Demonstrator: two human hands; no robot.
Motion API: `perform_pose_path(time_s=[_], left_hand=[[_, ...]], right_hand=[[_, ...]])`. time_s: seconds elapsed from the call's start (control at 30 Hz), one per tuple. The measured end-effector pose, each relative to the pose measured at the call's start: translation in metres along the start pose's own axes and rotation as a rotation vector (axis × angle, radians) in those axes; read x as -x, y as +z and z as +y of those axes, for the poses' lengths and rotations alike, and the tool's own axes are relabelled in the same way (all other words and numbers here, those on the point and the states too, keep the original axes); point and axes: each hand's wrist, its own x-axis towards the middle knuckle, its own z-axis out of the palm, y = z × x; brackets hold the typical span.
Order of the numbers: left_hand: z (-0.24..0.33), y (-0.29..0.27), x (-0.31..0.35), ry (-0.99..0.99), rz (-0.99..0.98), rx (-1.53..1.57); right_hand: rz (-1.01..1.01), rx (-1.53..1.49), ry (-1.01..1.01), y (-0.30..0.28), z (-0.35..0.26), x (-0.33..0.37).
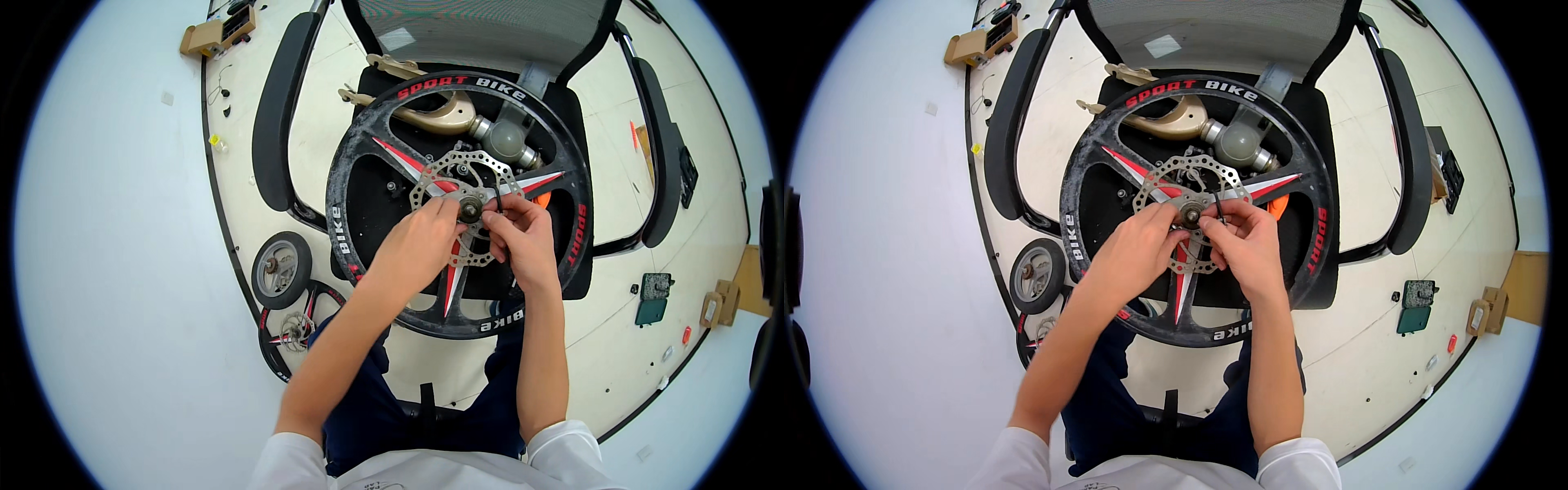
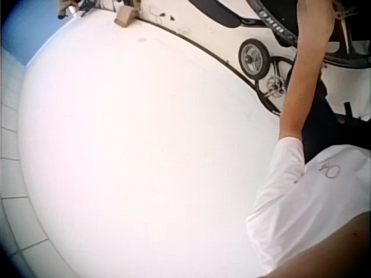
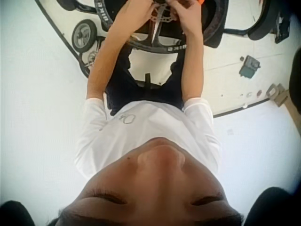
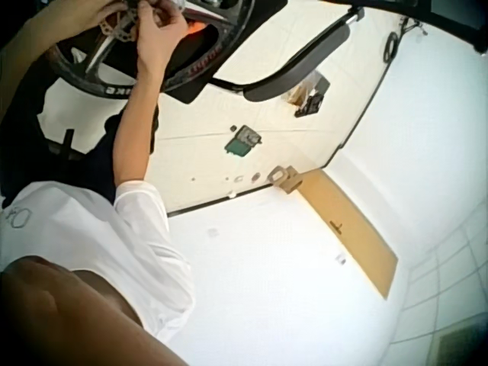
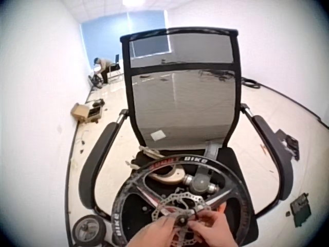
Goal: The person assembles a bicycle wheel by attaching a brake disc to the hub using an Allen key. They insert bolts, tighten them, and adjust the disc position throughout the process.
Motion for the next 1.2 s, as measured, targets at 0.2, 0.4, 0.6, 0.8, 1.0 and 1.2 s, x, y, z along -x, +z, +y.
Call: perform_pose_path(time_s=[0.2, 0.4, 0.6, 0.8, 1.0, 1.2], left_hand=[[0.017, 0.022, 0.009, -0.137, 0.029, -0.166], [0.034, 0.038, 0.011, -0.297, 0.260, -0.028], [0.040, 0.038, 0.008, -0.389, 0.496, 0.162], [0.033, 0.012, 0.027, -0.505, 0.433, 0.510], [0.078, -0.006, 0.009, -0.026, 0.480, 0.362], [0.087, 0.009, -0.017, 0.092, 0.208, 0.264]], right_hand=[[0.006, 0.032, 0.012, 0.000, 0.001, -0.001], [0.006, 0.005, -0.002, 0.002, 0.002, -0.004], [-0.007, 0.018, -0.007, 0.001, 0.004, -0.004], [-0.050, -0.164, 0.027, -0.001, -0.004, 0.002], [-0.070, -0.537, 0.158, 0.005, -0.009, 0.017], [0.030, -0.817, 0.189, -0.009, 0.003, 0.011]])
